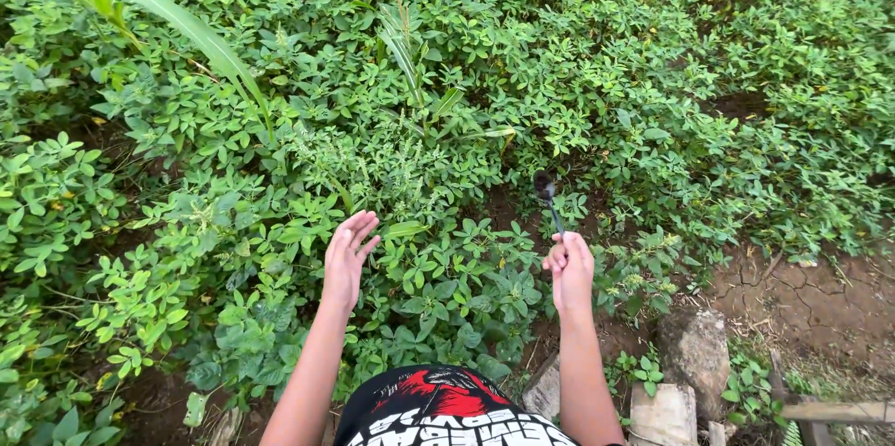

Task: Applying fertilizer to garden plants using a spoon from a small bowl.

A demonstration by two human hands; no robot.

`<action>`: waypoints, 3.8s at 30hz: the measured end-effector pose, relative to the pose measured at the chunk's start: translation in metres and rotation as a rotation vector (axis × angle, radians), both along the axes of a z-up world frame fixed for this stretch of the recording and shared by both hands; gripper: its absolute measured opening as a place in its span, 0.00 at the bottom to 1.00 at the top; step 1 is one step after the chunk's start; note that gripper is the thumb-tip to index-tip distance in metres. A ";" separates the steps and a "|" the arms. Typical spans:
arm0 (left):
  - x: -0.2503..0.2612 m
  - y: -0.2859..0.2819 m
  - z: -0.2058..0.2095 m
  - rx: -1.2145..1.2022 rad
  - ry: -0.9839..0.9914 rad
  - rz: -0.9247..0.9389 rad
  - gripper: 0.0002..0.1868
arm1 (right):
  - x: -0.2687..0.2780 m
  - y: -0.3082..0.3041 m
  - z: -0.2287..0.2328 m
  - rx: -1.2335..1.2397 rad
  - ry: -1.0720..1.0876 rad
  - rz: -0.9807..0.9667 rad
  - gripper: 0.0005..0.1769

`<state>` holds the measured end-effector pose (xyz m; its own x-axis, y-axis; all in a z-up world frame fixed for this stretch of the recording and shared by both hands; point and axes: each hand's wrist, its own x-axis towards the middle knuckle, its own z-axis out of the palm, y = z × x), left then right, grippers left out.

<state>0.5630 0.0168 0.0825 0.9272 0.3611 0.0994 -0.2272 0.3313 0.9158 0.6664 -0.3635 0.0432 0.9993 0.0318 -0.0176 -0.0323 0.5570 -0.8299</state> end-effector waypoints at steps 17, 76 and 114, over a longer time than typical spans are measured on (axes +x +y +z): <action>0.021 0.105 0.010 0.091 -0.107 -0.060 0.36 | -0.042 0.066 0.021 -0.041 -0.010 -0.200 0.14; 0.263 0.089 -0.511 -0.192 0.420 0.324 0.36 | 0.326 0.214 -0.591 -0.833 0.380 0.497 0.11; 0.112 0.103 -0.527 -0.388 0.631 0.122 0.49 | 0.157 0.164 -0.556 -0.916 0.370 0.234 0.06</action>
